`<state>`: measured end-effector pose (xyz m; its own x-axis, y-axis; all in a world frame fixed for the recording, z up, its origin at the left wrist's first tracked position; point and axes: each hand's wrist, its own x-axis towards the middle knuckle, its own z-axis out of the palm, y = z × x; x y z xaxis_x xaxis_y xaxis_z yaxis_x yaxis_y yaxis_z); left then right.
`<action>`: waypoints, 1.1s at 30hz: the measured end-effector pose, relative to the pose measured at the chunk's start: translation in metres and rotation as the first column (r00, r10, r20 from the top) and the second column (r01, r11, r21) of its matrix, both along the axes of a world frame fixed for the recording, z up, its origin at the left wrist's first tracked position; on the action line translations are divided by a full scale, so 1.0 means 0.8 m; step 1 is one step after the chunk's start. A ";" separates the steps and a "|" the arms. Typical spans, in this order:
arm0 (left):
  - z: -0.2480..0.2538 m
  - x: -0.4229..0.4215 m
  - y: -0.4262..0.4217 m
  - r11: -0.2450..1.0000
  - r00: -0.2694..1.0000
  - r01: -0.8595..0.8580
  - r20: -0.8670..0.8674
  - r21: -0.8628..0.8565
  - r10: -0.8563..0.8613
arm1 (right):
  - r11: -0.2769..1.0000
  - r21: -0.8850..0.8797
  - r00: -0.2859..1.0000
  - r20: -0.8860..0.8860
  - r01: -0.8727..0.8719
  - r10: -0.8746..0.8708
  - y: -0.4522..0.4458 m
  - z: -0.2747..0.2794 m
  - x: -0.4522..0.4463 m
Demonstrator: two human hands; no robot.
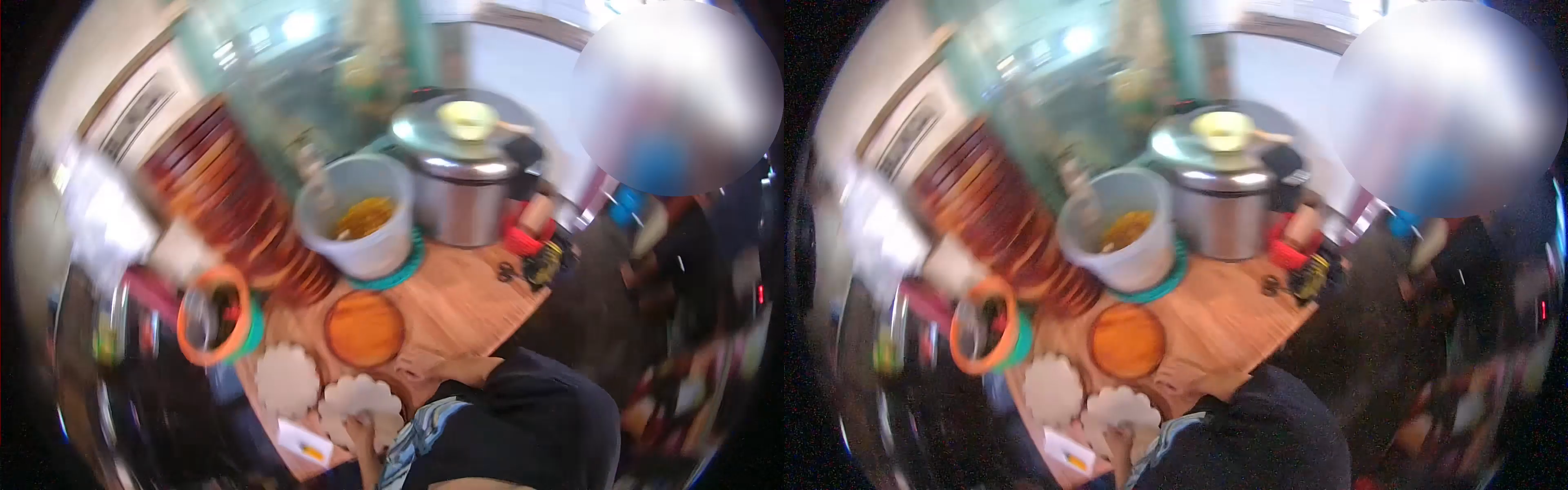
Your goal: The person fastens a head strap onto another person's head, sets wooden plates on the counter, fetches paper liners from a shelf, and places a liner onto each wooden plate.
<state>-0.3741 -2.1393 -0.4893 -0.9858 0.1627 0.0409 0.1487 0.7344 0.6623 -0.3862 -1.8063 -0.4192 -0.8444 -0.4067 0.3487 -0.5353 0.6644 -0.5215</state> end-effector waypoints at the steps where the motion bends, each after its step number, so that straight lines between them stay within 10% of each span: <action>1: 0.024 0.002 0.009 0.986 0.999 0.039 0.043 -0.160 -0.032 | 1.000 -0.011 1.000 -0.008 -0.021 0.021 -0.004 0.003 -0.001; 3: 0.003 0.016 0.017 0.994 0.995 -0.085 0.049 0.067 0.081 | 0.999 -0.001 0.999 0.001 -0.045 0.045 -0.008 -0.011 -0.007; 4: -0.018 0.006 0.028 0.970 0.943 -0.139 0.274 -0.201 0.191 | 1.000 -0.005 0.999 -0.037 -0.014 0.013 -0.012 -0.019 -0.007; 6: -0.027 0.014 0.032 0.806 0.995 0.095 0.030 -0.584 -0.095 | 0.999 0.037 0.997 -0.075 -0.009 0.011 -0.016 -0.033 -0.014; 7: -0.129 0.018 0.034 0.849 0.902 -0.174 -0.427 -0.498 -0.066 | 0.988 0.151 1.000 0.024 -0.016 0.013 -0.017 -0.031 -0.018; 8: -0.105 0.013 0.053 0.903 0.973 -0.229 -0.057 -0.362 0.224 | 0.987 0.156 0.999 0.031 -0.024 0.019 -0.020 -0.031 -0.019; 9: -0.004 0.019 0.054 0.871 0.974 -0.071 0.152 -0.487 0.165 | 0.989 0.146 0.999 0.029 -0.033 0.029 -0.030 -0.031 -0.016; 11: 0.068 0.019 0.065 0.880 0.911 -0.215 0.239 -0.424 0.338 | 0.992 0.122 0.998 0.050 -0.029 0.023 -0.034 -0.029 -0.017; 17: 0.009 0.001 0.071 0.867 0.823 -0.407 0.296 -0.289 0.485 | 0.991 -0.078 0.980 0.174 0.108 -0.093 -0.038 -0.010 -0.007; 25: 0.035 0.009 0.052 0.939 0.887 -0.223 0.344 -0.263 0.307 | 0.776 -0.533 0.920 0.008 0.336 -0.393 -0.018 0.117 -0.035; 28: 0.032 0.002 0.051 0.949 0.900 -0.192 0.339 -0.252 0.272 | 0.769 -0.536 0.910 -0.005 0.349 -0.415 0.016 0.087 -0.045; 30: 0.035 0.006 0.050 0.954 0.873 -0.198 0.403 -0.224 0.276 | 0.954 -0.176 0.919 -0.275 0.241 -0.283 0.061 0.018 -0.040; 33: 0.040 0.009 0.058 0.942 0.910 -0.159 0.326 -0.296 0.256 | 0.926 -0.138 0.931 0.154 0.351 -0.330 0.053 0.001 0.015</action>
